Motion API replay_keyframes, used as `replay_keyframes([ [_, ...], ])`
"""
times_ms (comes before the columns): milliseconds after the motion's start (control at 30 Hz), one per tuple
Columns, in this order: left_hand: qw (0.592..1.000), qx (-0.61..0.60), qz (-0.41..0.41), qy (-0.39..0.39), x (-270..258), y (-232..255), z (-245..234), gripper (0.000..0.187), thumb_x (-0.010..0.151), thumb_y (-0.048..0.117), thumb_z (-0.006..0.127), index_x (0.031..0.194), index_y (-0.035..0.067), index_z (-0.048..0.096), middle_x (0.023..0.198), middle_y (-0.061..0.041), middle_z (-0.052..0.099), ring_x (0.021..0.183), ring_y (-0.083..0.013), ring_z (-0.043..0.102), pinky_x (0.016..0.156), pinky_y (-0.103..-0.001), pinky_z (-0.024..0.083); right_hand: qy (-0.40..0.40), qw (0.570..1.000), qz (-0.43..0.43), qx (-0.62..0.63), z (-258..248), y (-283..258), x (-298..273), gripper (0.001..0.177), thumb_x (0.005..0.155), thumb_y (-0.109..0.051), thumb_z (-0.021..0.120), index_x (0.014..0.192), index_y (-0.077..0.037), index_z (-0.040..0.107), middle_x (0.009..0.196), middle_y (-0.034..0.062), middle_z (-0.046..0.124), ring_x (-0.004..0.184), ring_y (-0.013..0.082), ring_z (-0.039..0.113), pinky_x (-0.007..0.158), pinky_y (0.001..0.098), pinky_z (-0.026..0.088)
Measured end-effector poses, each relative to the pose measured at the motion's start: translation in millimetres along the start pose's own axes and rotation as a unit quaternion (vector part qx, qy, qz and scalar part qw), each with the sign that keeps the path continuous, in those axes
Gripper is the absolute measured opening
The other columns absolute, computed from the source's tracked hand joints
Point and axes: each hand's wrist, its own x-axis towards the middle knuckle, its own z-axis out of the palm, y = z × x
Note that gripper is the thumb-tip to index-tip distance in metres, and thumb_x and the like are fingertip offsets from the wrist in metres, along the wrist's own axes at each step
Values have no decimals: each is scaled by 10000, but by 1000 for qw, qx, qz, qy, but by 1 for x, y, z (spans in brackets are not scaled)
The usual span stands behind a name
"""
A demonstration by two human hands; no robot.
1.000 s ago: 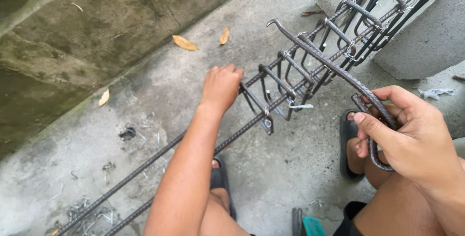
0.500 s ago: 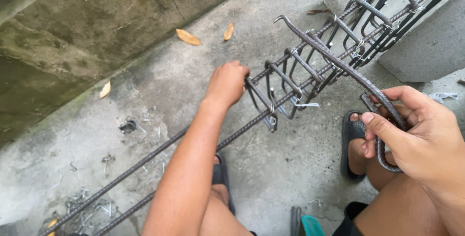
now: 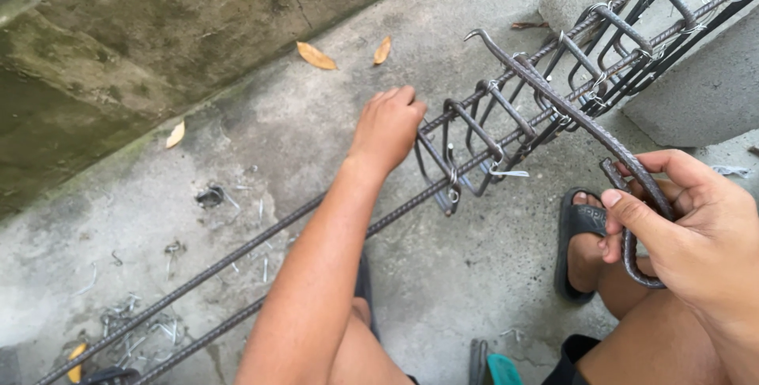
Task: The person ties a rebar cage using wire and pliers. They wrap wire around the intersections of the rebar and twist it to secure the structure.
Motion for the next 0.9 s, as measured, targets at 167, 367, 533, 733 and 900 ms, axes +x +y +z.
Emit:
replay_keyframes([
  [167,990,-124,-67,-9,2,0,11,228,728,-28,608,877,111,709,839,-122,615,847,-405,645,736,-528,519,-4,1000,-14,6,0,5,0,154,981,60,645,1083,57,531,639,200,593,416,302,598,439,332,444],
  [367,964,-231,-132,7,2,-10,14,305,767,-9,604,893,158,826,861,-99,746,857,-346,712,794,-445,541,-3,1000,-3,-4,1,1,-1,149,995,65,631,1100,70,526,648,211,583,427,315,591,461,349,454],
  [533,970,-184,-147,-66,1,-4,-7,420,742,-32,534,983,176,808,922,-124,692,921,-423,688,810,-524,532,-4,1000,1,-6,1,5,1,144,995,63,633,1096,67,531,648,219,590,427,312,584,450,350,453],
  [733,958,-240,-159,0,2,-16,9,310,768,7,603,881,184,832,872,-82,773,847,-324,728,822,-424,544,-40,990,-99,-90,-14,13,-1,279,922,35,696,1185,89,620,518,160,596,393,181,542,467,245,460],
  [900,958,-251,-137,-21,-5,-23,5,424,642,14,503,861,216,805,832,-74,755,806,-314,711,776,-426,537,-63,903,-241,-349,-26,13,-11,360,808,-286,761,1145,-164,792,895,-5,819,598,100,753,609,237,575],
])
